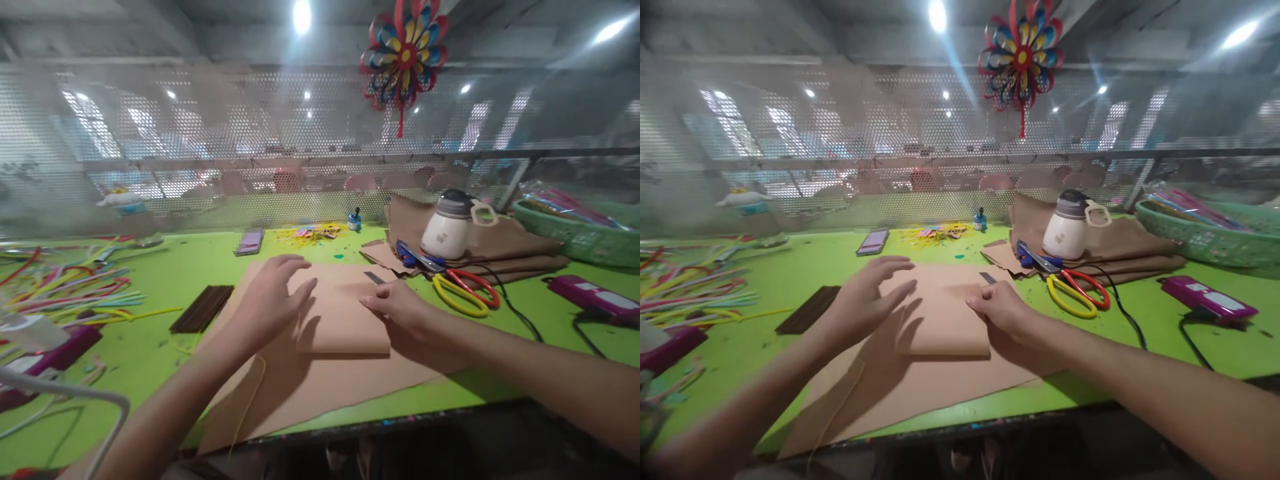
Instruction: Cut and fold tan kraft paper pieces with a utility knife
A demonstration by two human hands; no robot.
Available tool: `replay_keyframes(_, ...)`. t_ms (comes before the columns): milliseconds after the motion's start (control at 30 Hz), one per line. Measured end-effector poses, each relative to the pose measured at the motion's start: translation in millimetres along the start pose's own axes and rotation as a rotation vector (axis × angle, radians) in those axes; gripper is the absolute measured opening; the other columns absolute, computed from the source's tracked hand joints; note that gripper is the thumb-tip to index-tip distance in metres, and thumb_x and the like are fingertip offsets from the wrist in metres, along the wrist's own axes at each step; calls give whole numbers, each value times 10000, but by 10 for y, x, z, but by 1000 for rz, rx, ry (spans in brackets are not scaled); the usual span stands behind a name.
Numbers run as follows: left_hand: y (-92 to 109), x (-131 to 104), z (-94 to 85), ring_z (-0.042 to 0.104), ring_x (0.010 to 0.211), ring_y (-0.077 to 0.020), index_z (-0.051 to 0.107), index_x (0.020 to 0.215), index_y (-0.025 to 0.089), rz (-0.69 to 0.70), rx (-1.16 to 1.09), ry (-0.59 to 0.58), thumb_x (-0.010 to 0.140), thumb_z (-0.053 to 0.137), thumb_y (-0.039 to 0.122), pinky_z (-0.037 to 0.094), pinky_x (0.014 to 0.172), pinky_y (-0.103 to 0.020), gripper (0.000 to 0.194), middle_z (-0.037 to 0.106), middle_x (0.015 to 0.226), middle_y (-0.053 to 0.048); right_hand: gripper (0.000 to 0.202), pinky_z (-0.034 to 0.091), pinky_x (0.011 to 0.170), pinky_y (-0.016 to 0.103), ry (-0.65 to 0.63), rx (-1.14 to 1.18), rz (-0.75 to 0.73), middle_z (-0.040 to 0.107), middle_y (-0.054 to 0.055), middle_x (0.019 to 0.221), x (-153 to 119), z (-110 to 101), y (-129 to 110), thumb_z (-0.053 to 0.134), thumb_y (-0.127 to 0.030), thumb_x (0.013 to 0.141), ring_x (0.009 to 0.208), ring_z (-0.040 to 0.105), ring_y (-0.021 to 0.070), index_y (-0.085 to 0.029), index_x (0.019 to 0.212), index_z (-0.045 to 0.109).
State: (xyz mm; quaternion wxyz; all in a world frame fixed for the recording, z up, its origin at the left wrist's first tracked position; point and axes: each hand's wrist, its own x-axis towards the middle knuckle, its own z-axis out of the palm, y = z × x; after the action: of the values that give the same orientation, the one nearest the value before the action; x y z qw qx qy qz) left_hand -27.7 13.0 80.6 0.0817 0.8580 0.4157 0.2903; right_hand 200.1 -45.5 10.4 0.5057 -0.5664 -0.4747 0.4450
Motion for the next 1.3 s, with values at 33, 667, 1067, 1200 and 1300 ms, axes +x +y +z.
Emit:
replay_keyframes(33,12,45,23,528,1179,-266,654,1099,154,62,84,-100,892,457,322,378,1018,-406,332,630,1223,-136,336,314,483,272,-12,1,5,511,-12,478,14,21,7,800,-423,618,497,454,136,-152,557,611)
replay_keyframes(667,-149,514,704,543,667,-155,717,739,147,183,-16,-536,815,503,223,372,631,-231,240,661,697,-26,232,404,896,413,117,-492,-424,626,100,1049,-149,-92,-135,627,-296,822,988,529,257,-153,1001,666)
replay_keyframes(1067,-247,440,913,552,685,-168,683,728,161,269,62,-414,819,497,181,383,630,-260,208,663,754,-43,264,503,862,484,-392,-1108,-795,619,163,1048,-459,220,25,580,-270,918,1030,531,295,-94,1115,577)
replay_keyframes(1200,-242,399,932,565,743,-180,665,803,164,287,66,-370,847,498,184,416,677,-268,174,665,816,-52,317,500,882,496,-405,-1119,-799,609,177,1106,-450,190,17,567,-276,925,1093,509,311,-86,1178,556)
replay_keyframes(1300,-249,390,933,563,783,-192,648,814,170,313,71,-363,857,518,196,425,710,-285,139,654,823,-51,384,492,892,503,-378,-1107,-807,580,190,1163,-478,190,34,594,-272,904,1110,489,322,-75,1227,524)
